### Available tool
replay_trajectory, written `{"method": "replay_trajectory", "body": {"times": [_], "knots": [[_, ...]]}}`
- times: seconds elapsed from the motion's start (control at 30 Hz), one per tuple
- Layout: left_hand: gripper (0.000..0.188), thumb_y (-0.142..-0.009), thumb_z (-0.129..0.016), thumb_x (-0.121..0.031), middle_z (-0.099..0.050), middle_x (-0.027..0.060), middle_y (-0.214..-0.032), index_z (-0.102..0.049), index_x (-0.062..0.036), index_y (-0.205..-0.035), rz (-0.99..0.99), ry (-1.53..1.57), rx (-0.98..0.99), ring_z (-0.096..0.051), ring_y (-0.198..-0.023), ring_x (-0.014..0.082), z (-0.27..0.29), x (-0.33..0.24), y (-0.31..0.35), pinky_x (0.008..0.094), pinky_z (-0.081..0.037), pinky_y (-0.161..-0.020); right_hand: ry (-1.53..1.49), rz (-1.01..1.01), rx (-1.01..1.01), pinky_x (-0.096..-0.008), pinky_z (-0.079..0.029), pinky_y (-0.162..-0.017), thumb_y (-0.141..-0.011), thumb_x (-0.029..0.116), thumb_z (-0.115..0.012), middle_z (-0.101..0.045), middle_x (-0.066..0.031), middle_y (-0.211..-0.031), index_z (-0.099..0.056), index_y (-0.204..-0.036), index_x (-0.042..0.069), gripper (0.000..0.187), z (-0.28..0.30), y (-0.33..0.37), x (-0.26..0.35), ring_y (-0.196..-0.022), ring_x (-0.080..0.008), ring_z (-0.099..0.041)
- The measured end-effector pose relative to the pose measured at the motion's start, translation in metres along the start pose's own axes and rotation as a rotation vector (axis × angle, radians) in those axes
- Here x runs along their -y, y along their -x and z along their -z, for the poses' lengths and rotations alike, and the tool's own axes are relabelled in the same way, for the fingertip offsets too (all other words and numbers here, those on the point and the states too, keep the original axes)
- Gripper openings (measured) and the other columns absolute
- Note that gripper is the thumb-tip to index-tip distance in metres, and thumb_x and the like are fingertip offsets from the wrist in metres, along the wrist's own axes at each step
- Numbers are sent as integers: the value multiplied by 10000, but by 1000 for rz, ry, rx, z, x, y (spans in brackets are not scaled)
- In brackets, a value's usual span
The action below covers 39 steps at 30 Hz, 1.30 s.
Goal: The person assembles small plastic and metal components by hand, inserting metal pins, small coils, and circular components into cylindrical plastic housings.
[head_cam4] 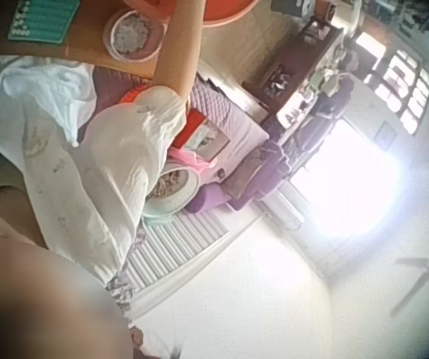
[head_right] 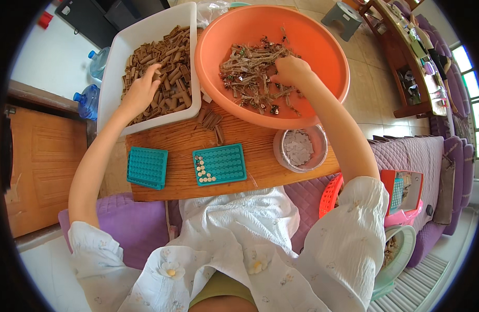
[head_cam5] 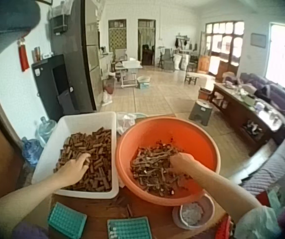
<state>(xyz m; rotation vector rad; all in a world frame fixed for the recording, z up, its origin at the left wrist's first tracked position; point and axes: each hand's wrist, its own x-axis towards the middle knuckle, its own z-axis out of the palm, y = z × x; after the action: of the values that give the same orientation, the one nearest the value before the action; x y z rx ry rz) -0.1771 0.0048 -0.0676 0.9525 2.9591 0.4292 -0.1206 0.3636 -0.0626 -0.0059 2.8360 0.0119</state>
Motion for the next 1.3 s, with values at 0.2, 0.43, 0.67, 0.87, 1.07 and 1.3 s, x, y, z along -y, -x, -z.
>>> {"method": "replay_trajectory", "body": {"times": [0.2,0.43,0.67,0.87,1.07,1.3], "knots": [[266,-805,-384,-58,-540,64,-857,-410,-69,-1070,659,1512,327,-553,-681,139,49,-71,68,251,-472,-568,137,-122,-91,-402,-466,-705,-722,170,-554,-588,-188,-887,-599,-867,26,210,-34,-25,-6,-850,-327,-569],[275,-764,-400,-115,-539,82,-831,-425,-40,-1028,730,1976,879,-519,-604,172,74,-133,161,272,-433,-548,-270,-171,-474,-380,-471,-668,-721,102,-480,-600,-162,-848,-606,-894,67,217,11,-3,-20,-798,-311,-580],[289,-757,-334,-55,-523,56,-817,-426,-36,-1030,732,1899,913,-483,-602,116,70,-135,170,232,-385,-551,-1046,-110,-750,-199,-423,-592,-778,92,-464,-565,-4,-749,-606,-951,91,224,36,34,-28,-614,-52,-505],[257,-764,-368,-93,-505,54,-777,-433,-61,-1010,824,1817,735,-456,-583,123,59,-118,165,253,-392,-563,-1561,41,-624,-207,-451,-665,-813,65,-479,-520,9,-774,-537,-960,40,159,30,54,-27,-694,-65,-520],[238,-779,-356,-96,-497,43,-764,-433,-65,-1002,781,1832,695,-424,-535,99,60,-114,163,241,-354,-527,-1850,78,-331,-215,-460,-645,-800,38,-471,-520,-5,-771,-532,-889,32,109,10,63,29,-714,-88,-524],[208,-801,-344,-109,-484,25,-723,-444,-54,-974,793,1818,714,-354,-475,63,56,-116,166,196,-299,-464,-1000,-91,-263,-214,-446,-648,-755,115,-540,-564,-61,-856,-560,-911,24,182,-4,28,17,-759,-84,-536]]}}
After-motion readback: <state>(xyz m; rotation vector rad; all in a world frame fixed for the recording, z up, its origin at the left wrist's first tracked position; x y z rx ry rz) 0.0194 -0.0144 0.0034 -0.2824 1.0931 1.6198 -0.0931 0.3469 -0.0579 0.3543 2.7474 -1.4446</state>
